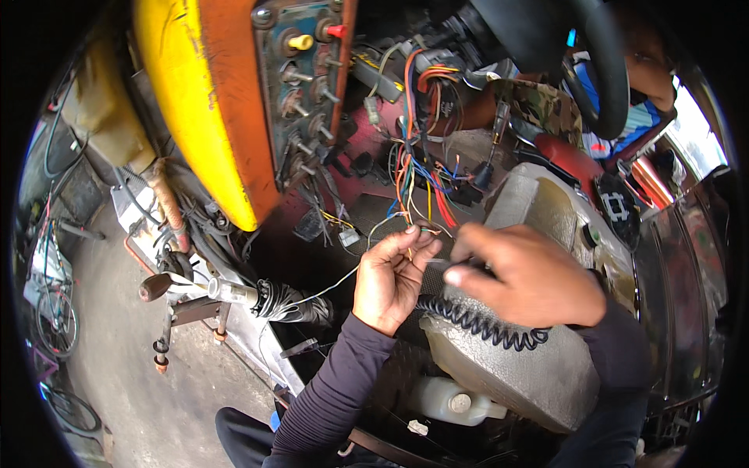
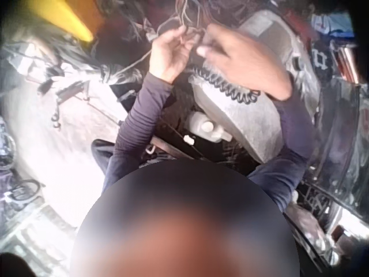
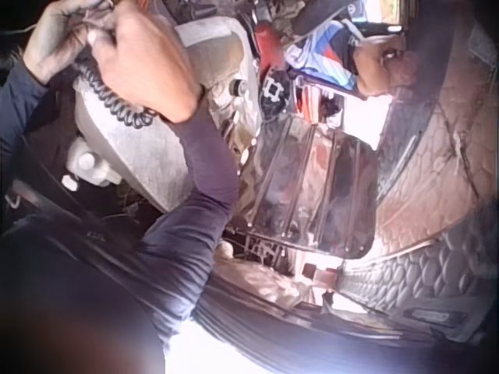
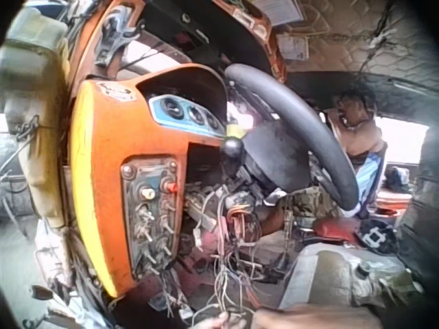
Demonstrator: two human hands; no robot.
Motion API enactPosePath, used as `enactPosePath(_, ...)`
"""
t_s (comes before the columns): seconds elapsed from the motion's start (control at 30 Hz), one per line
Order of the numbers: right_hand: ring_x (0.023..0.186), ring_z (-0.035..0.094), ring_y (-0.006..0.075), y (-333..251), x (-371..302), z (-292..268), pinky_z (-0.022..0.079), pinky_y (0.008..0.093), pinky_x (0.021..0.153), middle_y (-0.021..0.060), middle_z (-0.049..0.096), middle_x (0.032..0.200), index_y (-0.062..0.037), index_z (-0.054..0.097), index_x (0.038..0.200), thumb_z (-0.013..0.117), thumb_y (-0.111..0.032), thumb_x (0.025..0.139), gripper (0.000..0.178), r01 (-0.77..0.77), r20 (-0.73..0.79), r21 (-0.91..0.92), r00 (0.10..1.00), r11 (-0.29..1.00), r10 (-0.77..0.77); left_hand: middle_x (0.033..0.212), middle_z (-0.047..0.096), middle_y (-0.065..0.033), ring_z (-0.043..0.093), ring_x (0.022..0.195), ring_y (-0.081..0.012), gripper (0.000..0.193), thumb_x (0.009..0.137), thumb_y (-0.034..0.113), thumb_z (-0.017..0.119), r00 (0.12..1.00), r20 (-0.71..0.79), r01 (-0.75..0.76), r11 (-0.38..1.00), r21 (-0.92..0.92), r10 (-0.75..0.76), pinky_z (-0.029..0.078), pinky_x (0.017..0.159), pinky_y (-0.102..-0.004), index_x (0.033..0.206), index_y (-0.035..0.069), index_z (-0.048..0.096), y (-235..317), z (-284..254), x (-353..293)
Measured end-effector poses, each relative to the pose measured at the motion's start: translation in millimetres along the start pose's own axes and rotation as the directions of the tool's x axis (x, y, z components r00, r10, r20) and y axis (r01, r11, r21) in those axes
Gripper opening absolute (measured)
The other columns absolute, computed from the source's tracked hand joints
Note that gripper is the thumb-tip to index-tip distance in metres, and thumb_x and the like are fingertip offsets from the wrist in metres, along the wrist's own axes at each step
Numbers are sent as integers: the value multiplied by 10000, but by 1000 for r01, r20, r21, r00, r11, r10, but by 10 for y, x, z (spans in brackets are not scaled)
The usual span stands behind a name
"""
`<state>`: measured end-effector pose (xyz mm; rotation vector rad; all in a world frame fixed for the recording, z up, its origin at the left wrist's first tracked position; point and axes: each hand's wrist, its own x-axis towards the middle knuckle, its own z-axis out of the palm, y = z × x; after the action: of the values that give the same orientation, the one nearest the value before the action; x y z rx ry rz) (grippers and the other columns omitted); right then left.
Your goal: The person works on a tangle of multicolored wires inside the cabin of a three-wheeled vehicle. They repeatedly separate, twist, and join individual wires by hand, occasionally using a small tool to strip or adjust connections. The hands remain in frame throughout, manipulating the wiring harness near the dashboard and steering column.
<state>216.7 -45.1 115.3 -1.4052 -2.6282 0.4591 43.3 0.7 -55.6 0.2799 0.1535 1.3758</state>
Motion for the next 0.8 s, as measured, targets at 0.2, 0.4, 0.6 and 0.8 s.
enactPosePath(0.2,938,701,496,203,281,316,533,586,824,293,722,925,49,658,1036,704,-291,991,347,57,-84,-9,995,998,-57,989,763,-122,725,964,-250,220,988,113,664,999,-34,31,996,78,-29,577,871,-364,1126,-53,711,3,63,-54)
enactPosePath(0.4,967,705,483,179,318,303,542,568,837,295,724,936,47,672,1009,711,-299,985,349,41,-62,58,997,998,-37,1009,764,-139,723,970,-262,233,990,114,664,1000,-12,28,998,52,-27,572,880,-369,1139,-60,706,16,49,-44)
enactPosePath(0.6,804,713,407,228,213,172,528,487,711,208,713,831,0,687,990,762,-316,957,326,30,-114,-29,993,999,-33,1024,751,-155,727,995,-274,219,987,88,665,998,-53,-17,996,89,22,593,939,-386,1118,-83,701,13,34,-41)
enactPosePath(0.8,873,711,420,281,208,39,534,499,766,218,723,882,-31,698,1097,737,-295,959,300,-17,-137,71,990,997,27,1015,748,-166,735,1006,-261,195,993,52,650,999,-40,-24,1000,6,24,613,1016,-396,1090,-110,694,19,30,-46)
